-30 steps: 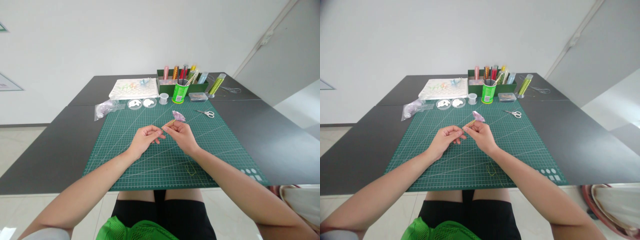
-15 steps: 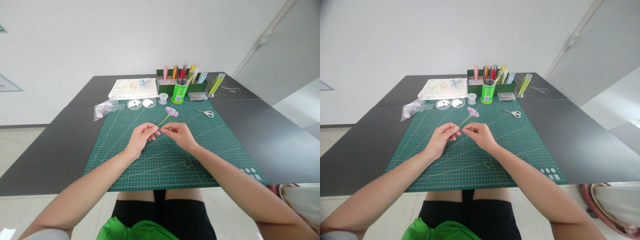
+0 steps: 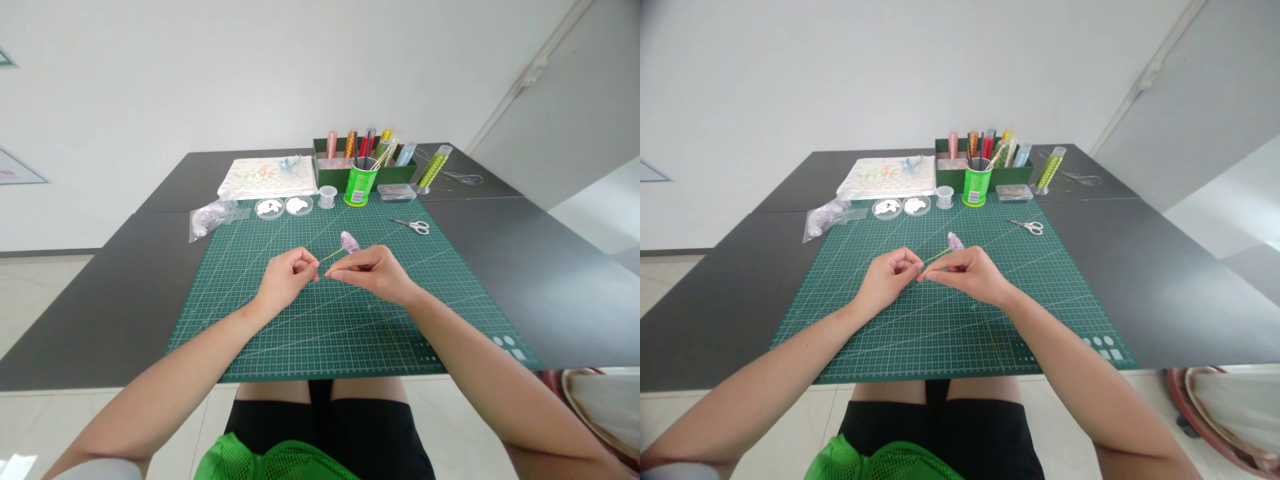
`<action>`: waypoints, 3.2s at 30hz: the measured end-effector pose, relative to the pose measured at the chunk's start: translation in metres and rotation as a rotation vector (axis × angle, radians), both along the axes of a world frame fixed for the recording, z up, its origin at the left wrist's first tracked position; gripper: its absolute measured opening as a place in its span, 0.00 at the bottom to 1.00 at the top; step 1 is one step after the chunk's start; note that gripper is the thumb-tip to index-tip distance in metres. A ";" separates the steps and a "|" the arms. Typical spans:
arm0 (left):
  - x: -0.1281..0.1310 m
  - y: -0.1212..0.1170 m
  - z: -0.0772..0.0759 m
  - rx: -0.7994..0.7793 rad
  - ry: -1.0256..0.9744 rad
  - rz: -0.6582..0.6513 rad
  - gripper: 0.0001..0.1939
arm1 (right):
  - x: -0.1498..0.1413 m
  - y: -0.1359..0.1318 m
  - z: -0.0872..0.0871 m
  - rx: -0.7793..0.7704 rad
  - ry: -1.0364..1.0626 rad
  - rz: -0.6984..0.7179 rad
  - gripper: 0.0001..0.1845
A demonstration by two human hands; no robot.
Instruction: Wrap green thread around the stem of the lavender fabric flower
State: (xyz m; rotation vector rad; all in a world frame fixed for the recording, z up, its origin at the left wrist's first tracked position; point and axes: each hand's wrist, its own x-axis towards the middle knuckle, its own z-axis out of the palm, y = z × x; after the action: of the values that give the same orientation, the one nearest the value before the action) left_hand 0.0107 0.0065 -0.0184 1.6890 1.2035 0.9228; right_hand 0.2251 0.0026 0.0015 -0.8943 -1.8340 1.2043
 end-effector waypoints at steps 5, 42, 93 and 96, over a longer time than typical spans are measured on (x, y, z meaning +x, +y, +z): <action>0.003 -0.006 0.001 0.000 0.155 -0.191 0.07 | 0.011 0.004 0.010 -0.004 0.114 -0.059 0.10; -0.011 -0.001 0.015 0.333 0.111 0.127 0.07 | 0.015 0.026 -0.014 -0.136 -0.374 0.321 0.20; -0.007 -0.015 0.014 0.503 0.132 0.058 0.07 | 0.020 0.030 -0.014 -0.170 -0.289 0.261 0.23; -0.008 -0.012 0.012 0.554 0.129 0.086 0.07 | 0.016 0.025 -0.011 -0.183 -0.244 0.340 0.22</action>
State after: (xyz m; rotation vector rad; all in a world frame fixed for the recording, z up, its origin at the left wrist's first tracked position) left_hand 0.0030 -0.0055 -0.0067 2.1690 1.1784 1.3034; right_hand 0.2414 0.0280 -0.0092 -0.8832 -2.1612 1.5489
